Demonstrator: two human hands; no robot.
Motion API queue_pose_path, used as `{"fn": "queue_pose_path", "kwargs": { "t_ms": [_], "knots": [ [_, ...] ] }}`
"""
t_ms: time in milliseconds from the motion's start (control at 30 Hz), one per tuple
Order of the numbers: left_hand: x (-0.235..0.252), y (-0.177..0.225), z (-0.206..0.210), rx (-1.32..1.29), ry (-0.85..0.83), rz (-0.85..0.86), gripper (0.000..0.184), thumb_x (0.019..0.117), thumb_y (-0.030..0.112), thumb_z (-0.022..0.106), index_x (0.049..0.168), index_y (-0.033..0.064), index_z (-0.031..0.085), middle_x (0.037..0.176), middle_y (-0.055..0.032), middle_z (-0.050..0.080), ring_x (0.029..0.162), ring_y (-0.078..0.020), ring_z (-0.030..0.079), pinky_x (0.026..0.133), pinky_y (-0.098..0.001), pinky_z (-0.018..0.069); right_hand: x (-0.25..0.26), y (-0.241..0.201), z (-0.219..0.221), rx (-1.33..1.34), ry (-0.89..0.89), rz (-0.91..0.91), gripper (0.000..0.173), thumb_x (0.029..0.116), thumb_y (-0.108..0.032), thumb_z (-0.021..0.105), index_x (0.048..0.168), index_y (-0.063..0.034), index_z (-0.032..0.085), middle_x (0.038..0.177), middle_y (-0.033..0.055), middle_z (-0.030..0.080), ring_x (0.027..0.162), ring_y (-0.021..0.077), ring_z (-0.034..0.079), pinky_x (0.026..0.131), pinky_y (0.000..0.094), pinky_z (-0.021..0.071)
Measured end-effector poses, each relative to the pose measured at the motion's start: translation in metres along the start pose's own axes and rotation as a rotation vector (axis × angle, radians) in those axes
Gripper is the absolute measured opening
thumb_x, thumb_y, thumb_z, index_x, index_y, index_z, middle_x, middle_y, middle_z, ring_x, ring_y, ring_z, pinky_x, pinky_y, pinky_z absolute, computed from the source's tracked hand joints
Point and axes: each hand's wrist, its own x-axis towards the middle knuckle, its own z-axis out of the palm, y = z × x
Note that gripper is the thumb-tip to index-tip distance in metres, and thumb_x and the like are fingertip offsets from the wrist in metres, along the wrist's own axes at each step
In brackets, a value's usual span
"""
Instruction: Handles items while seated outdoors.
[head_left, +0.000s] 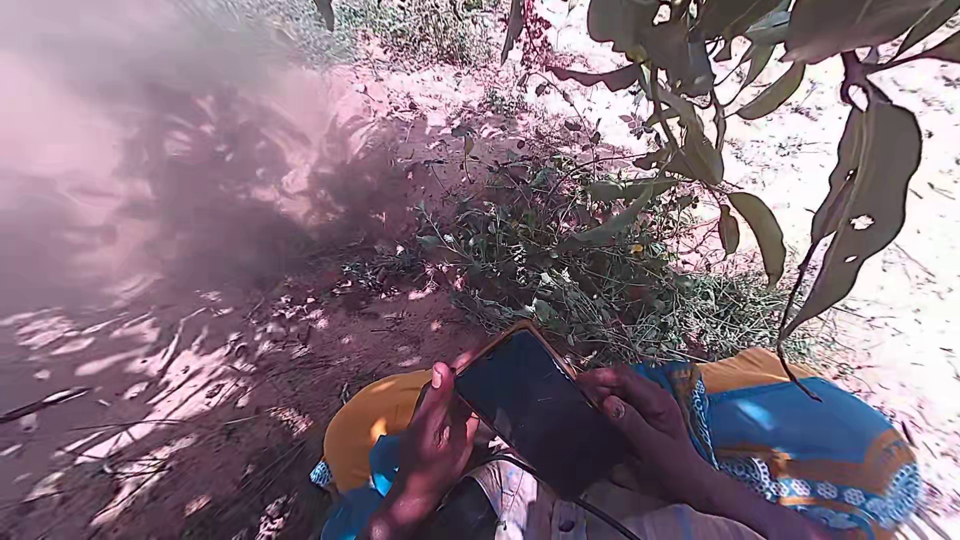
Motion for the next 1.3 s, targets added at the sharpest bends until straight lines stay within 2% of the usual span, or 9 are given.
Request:
{"fn": "queue_pose_path", "kwargs": {
  "t_ms": [167,300,467,667,800,900,1000,1167,1300],
  "knots": [
    [-0.002,0.000,-0.001,-0.028,-0.042,0.008,0.041,0.0989,0.054,0.051,0.112,0.0247,0.076,0.110,0.0055,0.076,0.107,-0.0059,0.069,0.095,-0.0268,0.0565,-0.002,0.005,0.001,-0.002,0.062,0.026,0.038,0.1074,-0.032,0.052,0.131,-0.0037,0.059,0.109,-0.0123,0.067,0.090,-0.0115,0.057,0.080,0.0112,0.0497],
    [0.001,-0.004,-0.008,-0.089,-0.147,0.020,0.042,0.0983,0.053,0.054,0.117,0.0214,0.074,0.114,0.0043,0.074,0.106,-0.0070,0.069,0.091,-0.0265,0.0571,-0.001,0.002,0.001,0.003,0.095,0.077,0.044,0.1090,-0.031,0.046,0.132,0.0051,0.056,0.119,-0.0063,0.065,0.094,-0.0113,0.056,0.084,0.0113,0.0488],
    [0.001,-0.008,-0.014,-0.114,-0.160,-0.002,0.034,0.0985,0.044,0.058,0.116,0.0206,0.075,0.113,0.0017,0.075,0.101,-0.0095,0.072,0.086,-0.0267,0.0597,-0.001,0.001,0.001,-0.023,0.109,0.099,0.041,0.1109,-0.033,0.042,0.112,-0.0011,0.067,0.101,-0.0107,0.068,0.093,-0.0111,0.060,0.086,0.0128,0.0510],
    [0.001,-0.006,-0.013,-0.036,-0.187,-0.005,0.031,0.1019,0.037,0.056,0.120,0.0178,0.073,0.116,0.0010,0.074,0.103,-0.0092,0.071,0.083,-0.0264,0.0603,0.000,-0.001,0.003,0.067,0.130,0.193,0.035,0.1110,-0.025,0.040,0.095,-0.0110,0.068,0.086,-0.0160,0.066,0.084,-0.0100,0.061,0.080,0.0145,0.0528],
    [0.001,-0.007,-0.018,-0.033,-0.224,-0.012,0.034,0.1001,0.041,0.057,0.122,0.0202,0.072,0.120,0.0022,0.072,0.107,-0.0109,0.069,0.087,-0.0299,0.0599,0.001,-0.005,0.001,0.124,0.034,0.302,0.040,0.1117,-0.025,0.034,0.107,-0.0003,0.066,0.099,-0.0081,0.066,0.098,-0.0087,0.060,0.092,0.0163,0.0504],
    [0.002,-0.008,-0.022,-0.024,-0.250,-0.028,0.035,0.1002,0.042,0.057,0.123,0.0199,0.071,0.120,-0.0001,0.072,0.107,-0.0138,0.070,0.087,-0.0318,0.0600,0.000,-0.008,0.001,0.143,-0.022,0.409,0.050,0.1118,-0.029,0.031,0.130,0.0116,0.054,0.121,0.0063,0.060,0.115,-0.0042,0.054,0.104,0.0170,0.0430],
    [0.003,-0.006,-0.024,0.030,-0.238,-0.030,0.035,0.1000,0.045,0.056,0.122,0.0230,0.073,0.121,0.0000,0.072,0.107,-0.0140,0.070,0.088,-0.0322,0.0600,-0.001,-0.012,0.001,0.165,-0.036,0.461,0.058,0.1119,-0.031,0.029,0.143,0.0149,0.044,0.142,0.0179,0.053,0.131,0.0021,0.048,0.113,0.0203,0.0365],
    [0.006,-0.002,-0.026,0.074,-0.247,-0.038,0.032,0.0990,0.047,0.057,0.117,0.0272,0.075,0.119,0.0035,0.073,0.107,-0.0119,0.070,0.087,-0.0318,0.0600,-0.002,-0.013,0.002,0.197,-0.022,0.418,0.055,0.1116,-0.031,0.031,0.139,0.0150,0.045,0.133,0.0130,0.056,0.125,-0.0010,0.050,0.109,0.0182,0.0396],
    [0.008,0.001,-0.025,0.055,-0.286,-0.076,0.035,0.0994,0.044,0.058,0.121,0.0210,0.074,0.116,0.0022,0.073,0.104,-0.0118,0.070,0.087,-0.0304,0.0599,-0.001,-0.006,0.002,0.214,-0.006,0.336,0.054,0.1114,-0.039,0.034,0.131,0.0097,0.050,0.122,0.0028,0.058,0.118,-0.0048,0.053,0.106,0.0177,0.0433]
  ]
}}
